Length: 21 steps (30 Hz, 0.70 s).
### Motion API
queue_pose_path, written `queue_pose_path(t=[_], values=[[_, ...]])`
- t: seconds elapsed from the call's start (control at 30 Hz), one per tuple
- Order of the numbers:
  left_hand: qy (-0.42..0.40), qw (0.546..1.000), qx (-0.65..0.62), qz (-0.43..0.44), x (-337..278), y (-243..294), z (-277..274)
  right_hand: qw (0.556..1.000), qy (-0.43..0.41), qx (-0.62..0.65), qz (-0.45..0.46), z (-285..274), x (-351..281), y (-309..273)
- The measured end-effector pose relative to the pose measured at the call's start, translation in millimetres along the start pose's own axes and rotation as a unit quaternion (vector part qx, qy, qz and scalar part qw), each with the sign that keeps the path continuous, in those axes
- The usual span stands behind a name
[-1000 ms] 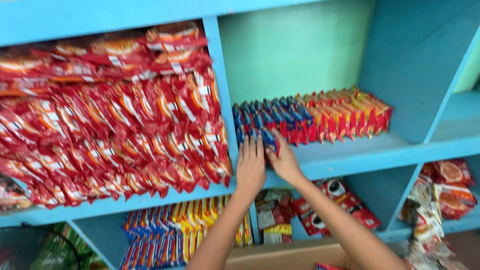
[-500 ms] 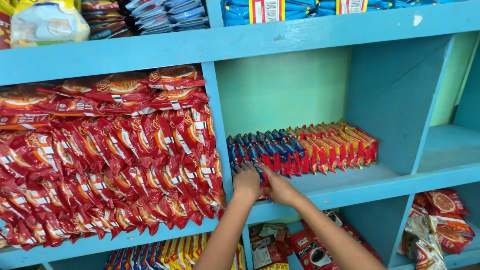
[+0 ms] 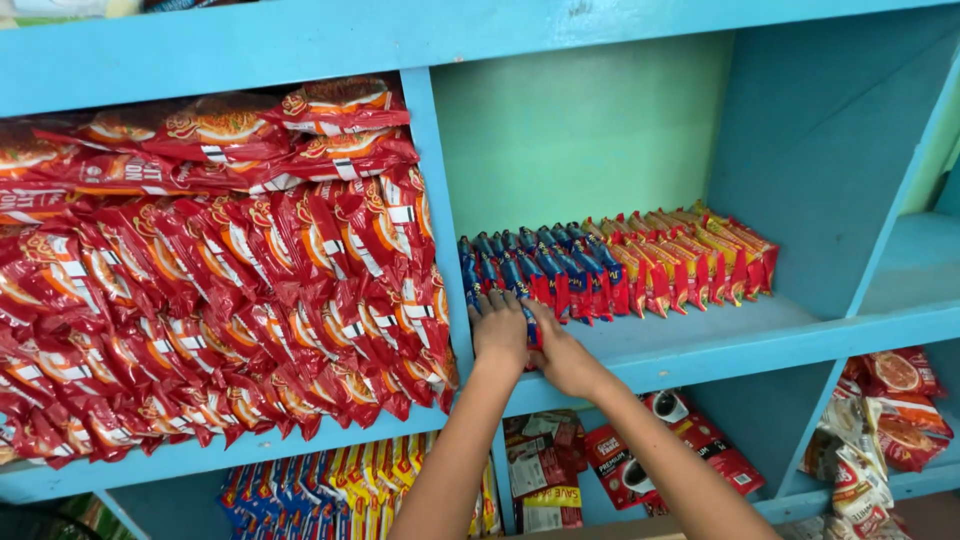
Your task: Transfer snack packets from a floor pile and a shipping box onto store shelves.
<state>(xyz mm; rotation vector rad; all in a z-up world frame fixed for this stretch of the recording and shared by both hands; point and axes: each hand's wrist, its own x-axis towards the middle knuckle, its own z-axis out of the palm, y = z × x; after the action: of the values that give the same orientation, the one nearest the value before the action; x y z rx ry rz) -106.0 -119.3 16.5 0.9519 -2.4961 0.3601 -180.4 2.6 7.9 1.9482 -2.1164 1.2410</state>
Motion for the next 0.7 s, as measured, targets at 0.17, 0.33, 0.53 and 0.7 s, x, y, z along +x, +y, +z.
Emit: queue_pose_path(t=[0.17, 0.33, 0.53, 0.7], values=[[-0.025, 1.0, 0.007, 0.004, -8, 2, -26, 1.0, -0.016, -0.006, 0.022, -3, -3, -10], [-0.003, 1.0, 0.024, 0.009, -15, 1, -29, 1.0, -0.008, -0.014, 0.025, -2, -4, -10], [0.138, 0.987, 0.022, 0.076, -89, -6, -62, 0.98, -0.06, -0.012, 0.191, -12, -26, -49], [0.276, 0.923, -0.226, 0.145, -201, -15, -47, 0.953, 0.287, 0.067, -0.062, 35, -86, -30]])
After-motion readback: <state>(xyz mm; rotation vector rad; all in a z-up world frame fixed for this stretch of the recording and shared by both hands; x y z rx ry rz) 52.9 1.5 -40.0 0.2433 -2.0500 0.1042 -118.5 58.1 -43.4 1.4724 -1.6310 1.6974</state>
